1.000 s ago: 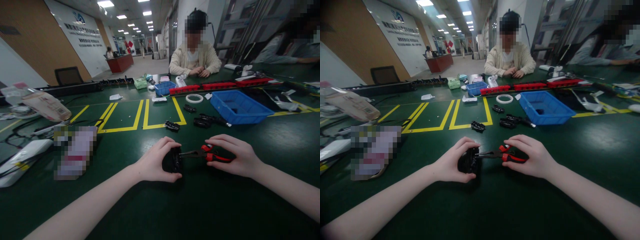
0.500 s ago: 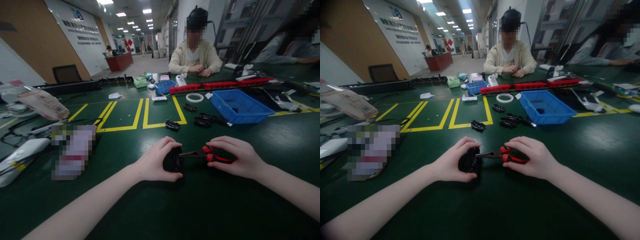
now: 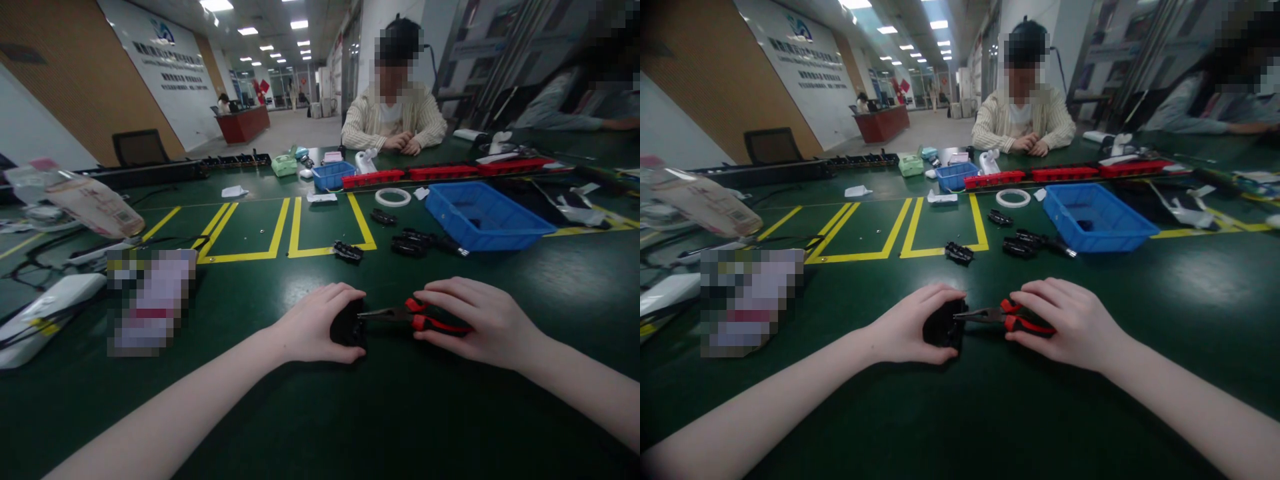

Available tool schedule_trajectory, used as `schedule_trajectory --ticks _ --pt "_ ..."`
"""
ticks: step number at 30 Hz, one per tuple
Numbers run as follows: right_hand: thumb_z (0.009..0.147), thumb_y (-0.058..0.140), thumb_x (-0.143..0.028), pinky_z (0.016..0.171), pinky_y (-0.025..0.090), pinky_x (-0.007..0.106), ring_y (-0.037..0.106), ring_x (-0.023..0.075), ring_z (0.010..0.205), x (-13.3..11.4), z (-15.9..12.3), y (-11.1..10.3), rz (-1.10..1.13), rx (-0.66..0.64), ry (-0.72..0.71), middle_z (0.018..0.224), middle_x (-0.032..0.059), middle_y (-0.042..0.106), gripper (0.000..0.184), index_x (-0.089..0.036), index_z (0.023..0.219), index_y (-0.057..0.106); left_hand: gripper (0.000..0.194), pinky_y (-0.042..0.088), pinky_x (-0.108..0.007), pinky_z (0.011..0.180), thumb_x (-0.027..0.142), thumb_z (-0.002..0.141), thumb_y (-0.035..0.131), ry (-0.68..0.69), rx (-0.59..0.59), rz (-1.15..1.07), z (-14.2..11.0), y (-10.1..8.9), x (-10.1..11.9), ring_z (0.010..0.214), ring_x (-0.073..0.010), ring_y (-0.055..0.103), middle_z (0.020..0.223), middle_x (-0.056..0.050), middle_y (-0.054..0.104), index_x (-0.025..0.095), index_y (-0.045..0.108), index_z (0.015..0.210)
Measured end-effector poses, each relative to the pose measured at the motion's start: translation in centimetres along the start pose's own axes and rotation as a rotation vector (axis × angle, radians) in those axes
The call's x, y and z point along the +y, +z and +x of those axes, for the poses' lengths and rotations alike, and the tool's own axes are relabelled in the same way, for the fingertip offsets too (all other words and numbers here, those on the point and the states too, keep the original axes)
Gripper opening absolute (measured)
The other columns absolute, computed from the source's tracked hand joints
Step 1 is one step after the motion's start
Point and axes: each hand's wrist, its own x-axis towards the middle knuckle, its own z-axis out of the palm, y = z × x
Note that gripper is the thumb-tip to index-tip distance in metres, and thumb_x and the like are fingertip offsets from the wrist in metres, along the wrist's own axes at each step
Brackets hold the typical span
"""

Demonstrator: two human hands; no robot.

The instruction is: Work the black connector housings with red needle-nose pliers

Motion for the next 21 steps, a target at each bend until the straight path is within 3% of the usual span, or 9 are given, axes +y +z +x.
schedule_trajectory --ticks 10,16,21 --pt "0.082 0.063 -0.044 0.062 0.056 0.032 0.066 0.0202 0.077 -0.32 0.7 -0.5 -0.074 0.001 -0.069 0.094 0.0107 0.07 0.035 -0.017 0.105 0.064 0.073 0.048 -0.045 0.09 0.05 0.071 0.076 -0.021 0.004 0.115 0.24 0.0 0.1 0.108 -0.029 0.051 0.122 -0.01 0.052 0.019 0.048 0.13" --pt "0.079 0.067 -0.04 0.062 0.054 0.033 0.065 0.0214 0.077 -0.37 0.67 -0.7 -0.171 0.037 -0.152 0.094 0.0117 0.07 0.035 -0.018 0.106 0.064 0.073 0.047 -0.043 0.09 0.05 0.071 0.076 -0.016 0.008 0.103 0.25 0.08 -0.01 0.105 -0.0268 0.051 0.118 -0.01 0.054 0.017 0.049 0.13" --pt "0.08 0.064 -0.043 0.063 0.054 0.032 0.066 0.021 0.078 -0.28 0.5 -0.44 -0.089 0.003 -0.075 0.094 0.0106 0.069 0.035 -0.019 0.105 0.064 0.073 0.046 -0.043 0.091 0.05 0.071 0.077 0.006 0.017 0.095 0.15 0.2 -0.19 0.107 -0.0272 0.051 0.119 -0.009 0.054 0.018 0.048 0.13"
